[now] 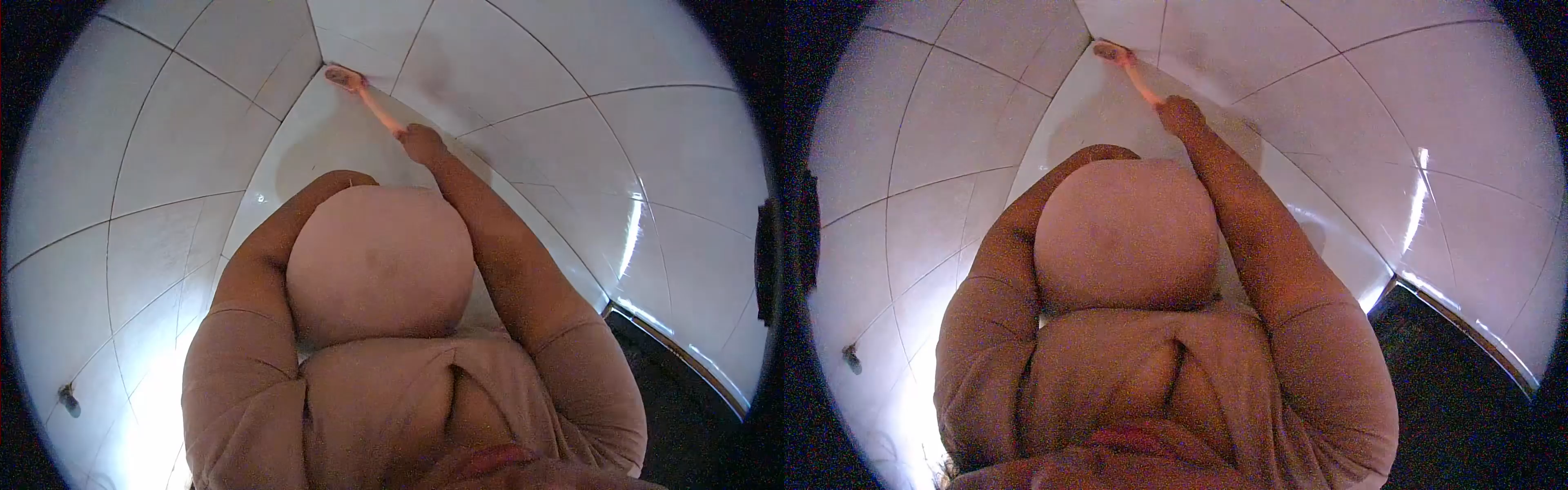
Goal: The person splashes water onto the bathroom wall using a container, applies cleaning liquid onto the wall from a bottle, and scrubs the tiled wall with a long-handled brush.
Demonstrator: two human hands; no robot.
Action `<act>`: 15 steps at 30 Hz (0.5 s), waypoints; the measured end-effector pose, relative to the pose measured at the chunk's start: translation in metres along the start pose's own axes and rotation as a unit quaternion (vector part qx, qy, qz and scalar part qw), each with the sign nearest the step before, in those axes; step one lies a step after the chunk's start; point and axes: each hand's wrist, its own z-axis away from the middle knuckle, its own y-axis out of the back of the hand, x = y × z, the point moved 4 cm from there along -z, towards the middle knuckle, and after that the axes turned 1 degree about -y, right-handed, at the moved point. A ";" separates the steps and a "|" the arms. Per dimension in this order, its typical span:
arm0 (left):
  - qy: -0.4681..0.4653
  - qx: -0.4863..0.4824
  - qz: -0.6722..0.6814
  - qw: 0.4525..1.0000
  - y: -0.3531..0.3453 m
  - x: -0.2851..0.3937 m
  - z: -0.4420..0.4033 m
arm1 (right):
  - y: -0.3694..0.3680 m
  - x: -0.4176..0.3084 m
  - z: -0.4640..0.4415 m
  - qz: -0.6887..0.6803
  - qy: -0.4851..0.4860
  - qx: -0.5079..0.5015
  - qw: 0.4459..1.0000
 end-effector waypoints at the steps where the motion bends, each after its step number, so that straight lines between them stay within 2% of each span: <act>1: 0.000 -0.001 -0.004 1.000 0.001 0.002 -0.001 | 0.002 0.006 0.002 0.011 -0.008 -0.022 1.000; 2: -0.004 -0.003 -0.004 1.000 0.000 0.004 -0.001 | 0.003 0.013 0.005 0.021 -0.016 -0.043 0.999; 4: -0.011 -0.010 -0.010 1.000 -0.003 0.007 -0.003 | -0.056 0.092 0.023 0.026 -0.009 0.018 0.999; 5: -0.013 -0.010 -0.013 1.000 -0.006 0.007 -0.004 | -0.044 0.100 0.073 -0.008 -0.068 -0.032 0.997; 6: -0.014 -0.014 -0.015 1.000 -0.007 0.006 -0.006 | -0.049 0.128 0.116 -0.027 -0.138 -0.017 0.990; 7: -0.011 -0.014 -0.022 1.000 -0.004 0.001 -0.007 | -0.051 0.152 0.165 0.005 -0.050 0.035 0.998; 8: -0.002 -0.011 -0.032 0.999 0.004 -0.010 -0.006 | -0.072 0.205 0.208 -0.063 -0.163 0.008 0.985; 9: 0.007 -0.009 -0.043 0.999 0.011 -0.020 -0.004 | -0.066 0.220 0.251 0.007 -0.149 0.014 0.989; 10: 0.019 -0.001 -0.049 0.999 0.022 -0.031 0.000 | -0.067 0.251 0.299 -0.113 -0.248 0.062 0.960; 12: 0.052 0.011 -0.075 0.996 0.045 -0.058 0.005 | -0.056 0.271 0.341 0.006 -0.345 0.006 0.939; 13: 0.066 0.024 -0.083 0.994 0.061 -0.068 0.011 | -0.057 0.269 0.340 0.001 -0.352 0.010 0.936; 15: 0.089 0.047 -0.100 0.990 0.091 -0.081 0.027 | -0.052 0.258 0.301 -0.011 -0.231 0.071 0.970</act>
